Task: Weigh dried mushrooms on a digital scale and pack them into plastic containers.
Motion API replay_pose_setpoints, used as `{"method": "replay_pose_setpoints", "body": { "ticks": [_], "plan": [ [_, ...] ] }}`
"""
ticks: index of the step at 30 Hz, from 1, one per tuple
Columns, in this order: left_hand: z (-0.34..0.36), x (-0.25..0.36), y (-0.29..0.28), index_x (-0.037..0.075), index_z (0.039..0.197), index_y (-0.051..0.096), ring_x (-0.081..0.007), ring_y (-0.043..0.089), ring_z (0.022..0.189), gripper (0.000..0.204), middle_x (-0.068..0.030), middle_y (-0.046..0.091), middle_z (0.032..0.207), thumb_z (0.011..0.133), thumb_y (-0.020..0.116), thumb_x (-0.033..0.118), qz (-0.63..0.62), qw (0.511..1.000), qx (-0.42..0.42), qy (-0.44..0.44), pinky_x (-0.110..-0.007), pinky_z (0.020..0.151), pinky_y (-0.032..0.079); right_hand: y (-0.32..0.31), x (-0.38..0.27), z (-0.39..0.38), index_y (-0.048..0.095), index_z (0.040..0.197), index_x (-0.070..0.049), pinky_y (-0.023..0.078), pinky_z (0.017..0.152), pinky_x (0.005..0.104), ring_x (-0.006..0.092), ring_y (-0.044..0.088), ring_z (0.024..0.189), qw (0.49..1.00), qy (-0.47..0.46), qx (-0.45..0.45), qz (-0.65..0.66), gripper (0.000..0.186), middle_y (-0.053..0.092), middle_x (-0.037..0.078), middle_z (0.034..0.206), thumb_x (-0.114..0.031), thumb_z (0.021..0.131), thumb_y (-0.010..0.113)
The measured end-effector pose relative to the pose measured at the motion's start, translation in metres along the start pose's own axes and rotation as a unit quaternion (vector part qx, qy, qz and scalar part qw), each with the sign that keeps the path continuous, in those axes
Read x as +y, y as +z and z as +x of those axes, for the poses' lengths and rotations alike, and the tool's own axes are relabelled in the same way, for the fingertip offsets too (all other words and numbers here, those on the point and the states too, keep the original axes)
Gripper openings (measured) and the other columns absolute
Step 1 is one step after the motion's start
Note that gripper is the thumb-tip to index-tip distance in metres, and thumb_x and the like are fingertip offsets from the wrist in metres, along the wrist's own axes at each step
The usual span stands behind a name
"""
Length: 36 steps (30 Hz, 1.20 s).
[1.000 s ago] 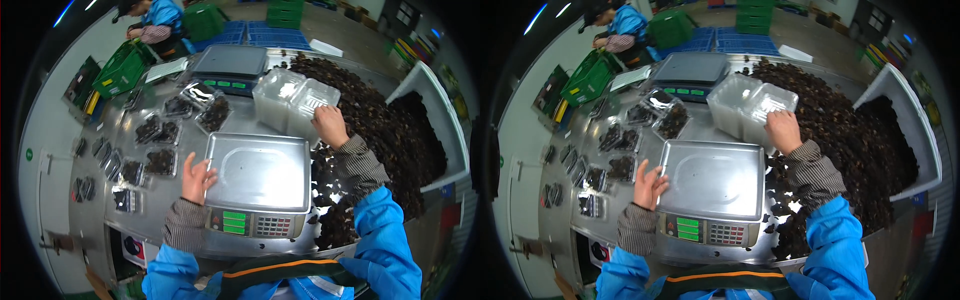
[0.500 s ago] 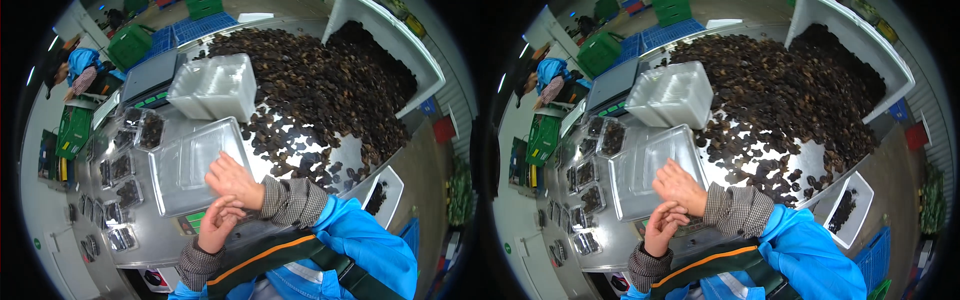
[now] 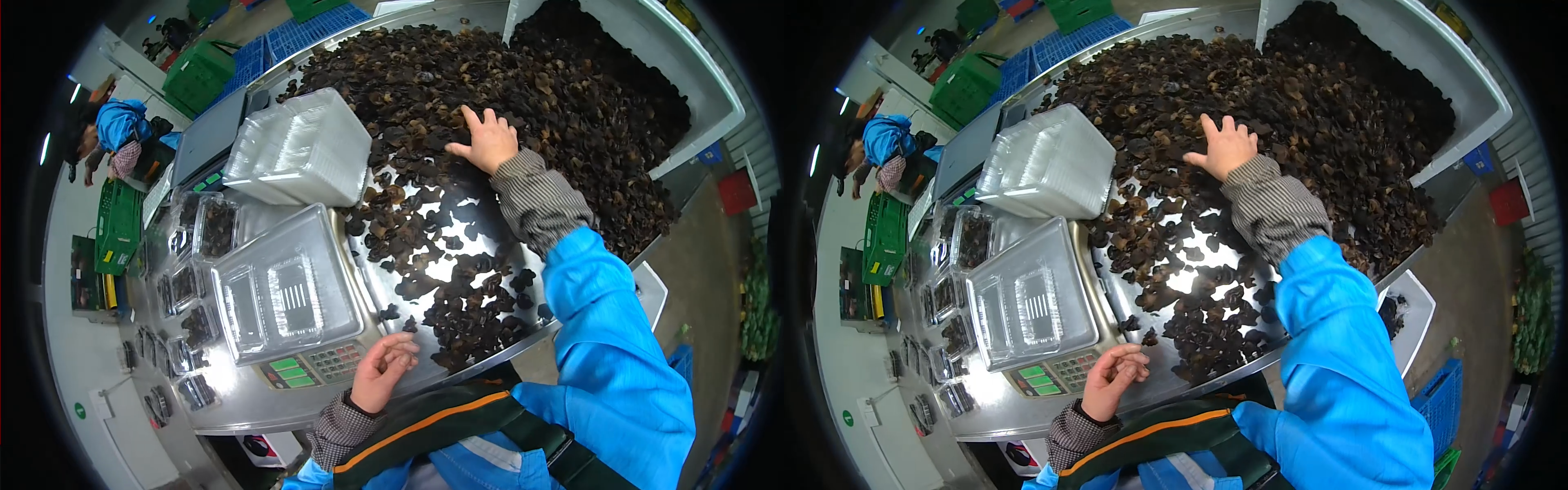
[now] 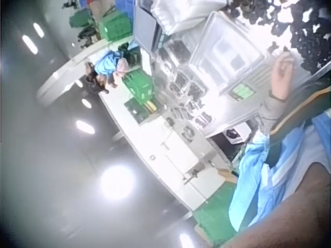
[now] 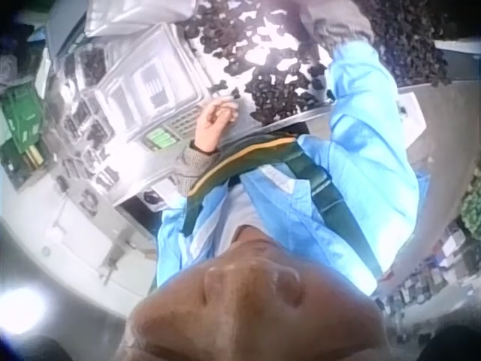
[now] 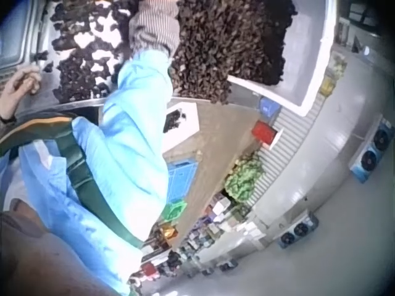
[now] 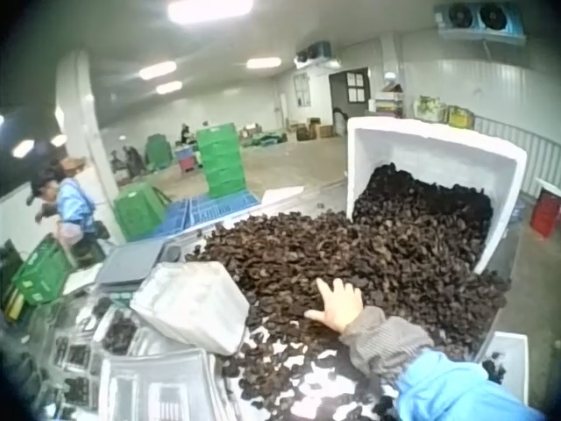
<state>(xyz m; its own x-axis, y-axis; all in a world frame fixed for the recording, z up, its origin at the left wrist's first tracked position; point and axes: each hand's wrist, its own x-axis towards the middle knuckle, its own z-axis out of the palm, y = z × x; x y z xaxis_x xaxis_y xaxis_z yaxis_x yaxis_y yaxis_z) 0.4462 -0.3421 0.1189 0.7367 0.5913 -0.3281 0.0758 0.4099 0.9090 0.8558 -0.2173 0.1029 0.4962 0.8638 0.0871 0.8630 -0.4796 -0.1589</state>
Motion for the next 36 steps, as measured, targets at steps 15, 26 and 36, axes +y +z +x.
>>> {"method": "replay_pose_setpoints", "body": {
  "ticks": [15, 26, 36],
  "plan": [
    [0.078, -0.019, 0.055, 0.0, 0.129, 0.052, -0.0129, 0.061, 0.098, 0.032, -0.0061, 0.062, 0.11, 0.098, 0.055, 0.005, 0.031, 0.998, 0.036, -0.038, -0.027, 0.088, 0.049, 0.007, 0.005, -0.186, 0.05, 0.138, -0.016, 0.042, 0.098, 0.0556, 0.0371, 0.048, 0.116, 0.958, -0.24, -0.039, 0.15, 0.076, 0.051, 0.013, 0.127, -0.045, 0.073, 0.077],
    [0.118, -0.029, 0.068, 0.002, 0.121, 0.06, -0.0109, 0.06, 0.099, 0.031, -0.0062, 0.058, 0.111, 0.09, 0.063, -0.001, 0.219, 0.962, 0.159, 0.026, -0.023, 0.086, 0.049, 0.04, 0.081, -0.118, 0.056, 0.13, -0.014, 0.038, 0.101, 0.0548, 0.0305, 0.052, 0.11, 0.995, -0.093, 0.031, 0.007, 0.068, 0.054, 0.01, 0.113, -0.048, 0.074, 0.075],
    [0.112, -0.054, 0.079, 0.001, 0.122, 0.059, -0.0094, 0.062, 0.094, 0.032, -0.0048, 0.065, 0.104, 0.091, 0.064, 0.0, 0.12, 0.981, 0.15, -0.02, -0.022, 0.084, 0.05, 0.057, 0.042, -0.071, 0.064, 0.094, -0.011, 0.041, 0.076, 0.039, 0.0251, 0.053, 0.091, 0.97, -0.194, 0.12, 0.089, 0.018, 0.056, 0.005, 0.092, -0.017, 0.077, 0.07]
  ]
}}
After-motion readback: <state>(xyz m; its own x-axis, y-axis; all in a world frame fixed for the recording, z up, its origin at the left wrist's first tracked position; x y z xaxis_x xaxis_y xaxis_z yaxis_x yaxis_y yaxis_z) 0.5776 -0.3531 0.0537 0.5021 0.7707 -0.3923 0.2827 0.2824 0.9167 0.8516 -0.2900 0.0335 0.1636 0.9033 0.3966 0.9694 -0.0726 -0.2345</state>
